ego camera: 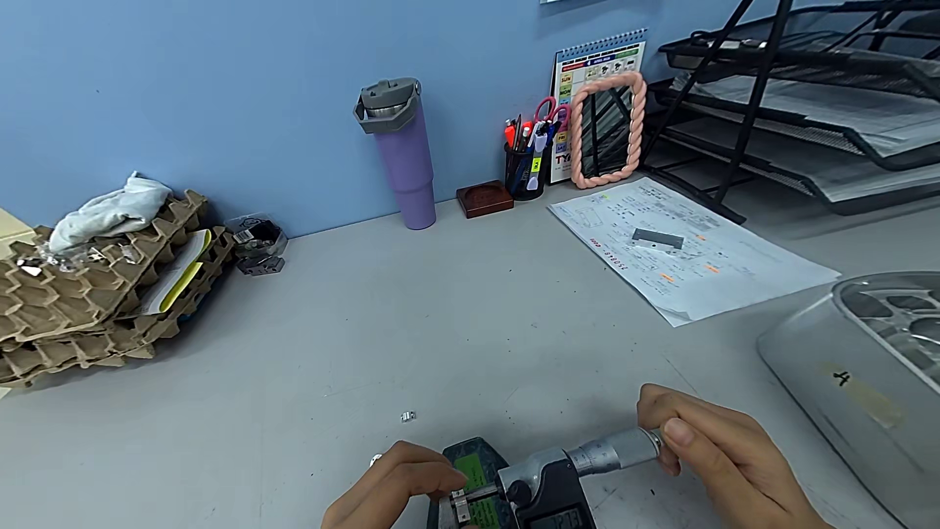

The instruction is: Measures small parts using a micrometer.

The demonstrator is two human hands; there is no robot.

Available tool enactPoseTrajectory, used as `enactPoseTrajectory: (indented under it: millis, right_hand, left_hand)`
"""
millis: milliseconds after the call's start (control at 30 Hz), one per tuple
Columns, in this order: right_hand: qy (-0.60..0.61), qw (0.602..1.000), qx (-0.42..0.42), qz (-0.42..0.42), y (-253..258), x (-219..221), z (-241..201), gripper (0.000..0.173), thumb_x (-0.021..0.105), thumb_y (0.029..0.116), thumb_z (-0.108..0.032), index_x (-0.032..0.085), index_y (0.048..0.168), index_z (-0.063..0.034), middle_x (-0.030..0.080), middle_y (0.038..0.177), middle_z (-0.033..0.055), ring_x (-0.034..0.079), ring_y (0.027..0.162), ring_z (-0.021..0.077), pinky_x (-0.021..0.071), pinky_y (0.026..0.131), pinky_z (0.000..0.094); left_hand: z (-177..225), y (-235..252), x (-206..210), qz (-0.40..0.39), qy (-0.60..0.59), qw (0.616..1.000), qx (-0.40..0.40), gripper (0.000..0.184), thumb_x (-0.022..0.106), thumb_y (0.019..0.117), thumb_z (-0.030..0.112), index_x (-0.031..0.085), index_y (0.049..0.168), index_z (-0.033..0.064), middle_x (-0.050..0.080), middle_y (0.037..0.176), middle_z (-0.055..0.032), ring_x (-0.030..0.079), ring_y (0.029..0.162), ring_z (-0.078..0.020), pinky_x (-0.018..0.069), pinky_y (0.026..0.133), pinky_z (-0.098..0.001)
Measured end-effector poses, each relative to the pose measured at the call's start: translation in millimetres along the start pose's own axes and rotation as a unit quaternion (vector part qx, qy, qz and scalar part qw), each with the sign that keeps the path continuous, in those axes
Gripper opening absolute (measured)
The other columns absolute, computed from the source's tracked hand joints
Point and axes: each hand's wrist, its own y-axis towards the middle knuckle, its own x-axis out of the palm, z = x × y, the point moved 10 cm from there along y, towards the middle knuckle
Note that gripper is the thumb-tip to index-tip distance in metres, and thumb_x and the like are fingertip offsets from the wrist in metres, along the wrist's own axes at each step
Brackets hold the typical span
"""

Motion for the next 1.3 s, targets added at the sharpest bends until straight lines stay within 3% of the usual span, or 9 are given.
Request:
enactPoseTrajectory:
  millis: [167,400,633,1100,1300]
  right_hand:
    - [0.011,1.000,0.005,-0.006,0.2,1.0,3.0,0.039,0.037,0.1109,-0.044,0.054,0.091,-0.0143,0.049,0.082,-0.0055,0.050,0.071,-0.0075,0.0390,0.061,0.0059]
    - [0.006,1.000,0.005,-0.002,1.4,0.8,0.3,0.041,0.037,0.1116,-0.040,0.053,0.086,-0.0127,0.048,0.078,-0.0050,0.047,0.068,-0.0077,0.0371,0.059,0.0061]
    - [0.031,0.999,0.025,-0.022,-1.5,4.9,6.3,0.035,0.037,0.1092,-0.049,0.052,0.099,-0.0190,0.050,0.091,-0.0070,0.051,0.076,-0.0079,0.0409,0.061,0.0056]
    - [-0.010,1.000,-0.004,0.000,-0.4,1.9,1.2,0.043,0.034,0.1118,-0.042,0.052,0.087,-0.0124,0.048,0.077,-0.0042,0.047,0.066,-0.0072,0.0374,0.057,0.0063]
    - [0.023,0.999,0.004,-0.028,-0.2,4.6,5.3,0.040,0.036,0.1101,-0.047,0.054,0.094,-0.0157,0.049,0.084,-0.0059,0.050,0.074,-0.0074,0.0393,0.062,0.0059]
  left_hand:
    - [1.9,-0.2,-1.7,0.015,0.013,1.000,0.004,0.017,0.074,0.0910,0.005,0.066,0.102,-0.0044,0.067,0.102,-0.0113,0.065,0.101,-0.0052,0.0536,0.090,-0.0193]
    - [3.5,-0.1,-2.1,0.020,0.023,1.000,0.005,0.016,0.074,0.0910,0.005,0.067,0.101,-0.0041,0.068,0.101,-0.0105,0.064,0.101,-0.0046,0.0532,0.091,-0.0188]
    - [3.1,0.1,-0.6,0.010,0.027,1.000,-0.001,0.016,0.075,0.0900,0.005,0.067,0.100,-0.0052,0.068,0.101,-0.0120,0.064,0.102,-0.0056,0.0520,0.091,-0.0184]
    - [2.1,0.0,0.6,-0.003,0.015,1.000,-0.003,0.016,0.073,0.0914,0.007,0.068,0.100,-0.0057,0.068,0.101,-0.0127,0.065,0.103,-0.0068,0.0523,0.092,-0.0199]
    - [2.3,0.1,0.0,-0.005,0.014,1.000,-0.005,0.017,0.073,0.0914,0.007,0.068,0.101,-0.0060,0.069,0.101,-0.0129,0.065,0.102,-0.0068,0.0524,0.092,-0.0199]
